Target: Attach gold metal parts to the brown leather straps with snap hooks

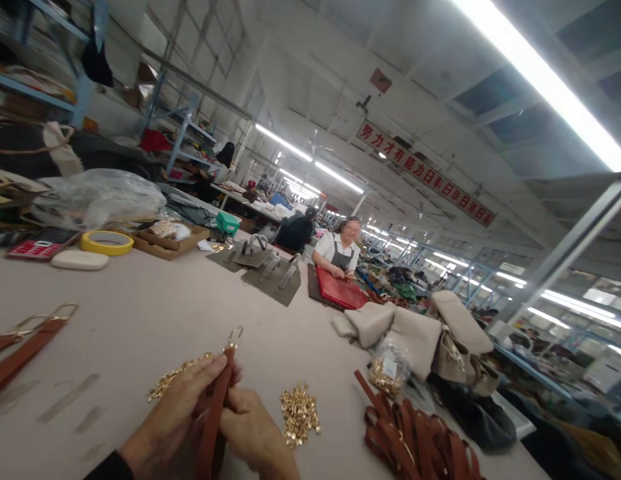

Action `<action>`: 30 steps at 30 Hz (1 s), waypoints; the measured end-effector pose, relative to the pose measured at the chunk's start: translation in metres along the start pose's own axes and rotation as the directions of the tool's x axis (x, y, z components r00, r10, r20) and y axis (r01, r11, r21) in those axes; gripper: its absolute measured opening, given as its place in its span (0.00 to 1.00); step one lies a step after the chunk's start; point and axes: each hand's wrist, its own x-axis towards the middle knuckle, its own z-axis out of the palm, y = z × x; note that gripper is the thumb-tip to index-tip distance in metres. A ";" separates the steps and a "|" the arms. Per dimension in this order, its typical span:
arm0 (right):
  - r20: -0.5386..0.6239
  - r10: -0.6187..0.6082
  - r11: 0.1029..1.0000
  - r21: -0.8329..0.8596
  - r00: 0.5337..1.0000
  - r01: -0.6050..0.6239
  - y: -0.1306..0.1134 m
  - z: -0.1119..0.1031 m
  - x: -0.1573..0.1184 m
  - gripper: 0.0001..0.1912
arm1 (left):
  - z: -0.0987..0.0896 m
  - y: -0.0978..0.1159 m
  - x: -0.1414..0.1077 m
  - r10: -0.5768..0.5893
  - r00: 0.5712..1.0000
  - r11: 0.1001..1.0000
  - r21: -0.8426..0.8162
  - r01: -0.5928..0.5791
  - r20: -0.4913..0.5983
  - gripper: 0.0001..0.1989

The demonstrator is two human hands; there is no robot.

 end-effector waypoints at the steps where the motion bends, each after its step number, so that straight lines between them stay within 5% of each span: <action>1: -0.021 -0.044 0.993 -0.106 0.999 0.042 0.002 -0.006 -0.003 0.10 | -0.001 0.007 0.000 0.048 0.999 0.999 -0.014 -0.048 -0.006 0.07; 5: -0.289 -0.150 0.929 -0.369 0.945 0.034 0.019 -0.025 -0.006 0.13 | -0.008 0.033 0.004 0.110 0.994 0.992 -0.060 -0.109 0.006 0.02; 7: -0.335 -0.171 0.908 -0.420 0.926 0.016 0.028 -0.024 -0.005 0.11 | -0.013 0.040 0.006 0.095 0.995 0.994 -0.056 -0.097 -0.042 0.02; 14: -0.255 -0.362 0.706 -0.703 0.896 0.085 0.038 0.006 0.009 0.10 | -0.017 0.035 0.012 0.099 0.993 0.995 -0.021 -0.101 -0.058 0.02; 18: -0.284 -0.373 0.565 -0.825 0.883 -0.027 0.041 0.022 0.022 0.06 | -0.015 0.019 0.012 0.068 0.998 0.998 0.019 -0.068 0.013 0.08; 22: -0.359 -0.351 0.534 -0.835 0.865 -0.130 0.047 0.028 0.032 0.07 | -0.019 0.001 0.019 0.000 0.999 0.988 0.154 -0.007 0.041 0.18; 25: -0.335 -0.401 0.531 -0.844 0.852 -0.082 0.047 0.026 0.031 0.15 | -0.019 -0.005 0.022 -0.015 0.999 0.972 0.237 0.005 0.043 0.21; 30: -0.258 -0.448 0.454 -0.890 0.856 -0.030 0.049 0.015 0.019 0.08 | -0.014 0.000 0.019 0.016 0.999 0.956 0.293 -0.006 -0.031 0.22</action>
